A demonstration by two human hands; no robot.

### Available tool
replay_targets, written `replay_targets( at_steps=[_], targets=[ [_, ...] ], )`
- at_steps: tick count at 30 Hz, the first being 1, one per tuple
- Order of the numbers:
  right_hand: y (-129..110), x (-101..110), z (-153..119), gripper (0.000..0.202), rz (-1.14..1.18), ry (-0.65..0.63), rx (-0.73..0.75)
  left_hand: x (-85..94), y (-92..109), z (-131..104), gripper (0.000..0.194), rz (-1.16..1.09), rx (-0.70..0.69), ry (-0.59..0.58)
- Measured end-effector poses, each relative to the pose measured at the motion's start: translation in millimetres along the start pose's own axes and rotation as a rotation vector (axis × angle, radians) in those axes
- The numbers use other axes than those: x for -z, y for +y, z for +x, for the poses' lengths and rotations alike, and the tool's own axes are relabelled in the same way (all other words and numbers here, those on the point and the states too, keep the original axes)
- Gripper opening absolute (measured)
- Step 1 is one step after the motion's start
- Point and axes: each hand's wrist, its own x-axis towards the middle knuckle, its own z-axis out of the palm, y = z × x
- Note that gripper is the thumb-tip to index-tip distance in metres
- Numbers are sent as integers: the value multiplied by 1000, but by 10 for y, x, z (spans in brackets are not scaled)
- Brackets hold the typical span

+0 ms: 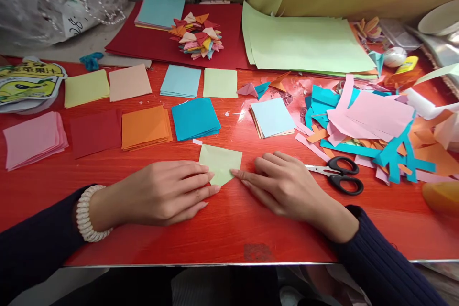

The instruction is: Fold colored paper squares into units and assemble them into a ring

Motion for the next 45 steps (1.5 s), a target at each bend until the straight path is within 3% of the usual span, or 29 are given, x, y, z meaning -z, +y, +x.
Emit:
replay_targets(
  at_steps=[3, 8, 13, 23, 26, 32, 37, 45],
  targets=[
    [64, 15, -30, 27, -3, 12, -20, 11, -5, -7, 22, -19, 12, 6],
    [98, 67, 13, 23, -48, 192, -134, 11, -82, -49, 20, -201, 68, 28],
    [-4, 51, 91, 37, 53, 44, 23, -43, -163, -70, 17, -267, 78, 15],
    [-102, -3, 85, 24, 104, 56, 97, -87, -146, -63, 16, -108, 60, 38],
    [-144, -1, 125, 18, 223, 51, 36, -77, -143, -66, 14, -49, 25, 50],
    [-239, -5, 243, 10, 474, 15, -223, -28, -108, -44, 17, 33, -36, 18],
    [-318, -5, 297, 7, 466, 5, -368, 6, -63, -32, 19, 8, -28, -13],
    [-344, -61, 293, 7, 423, 22, -413, -6, -17, -19, 20, -26, -24, 12]
  ],
)
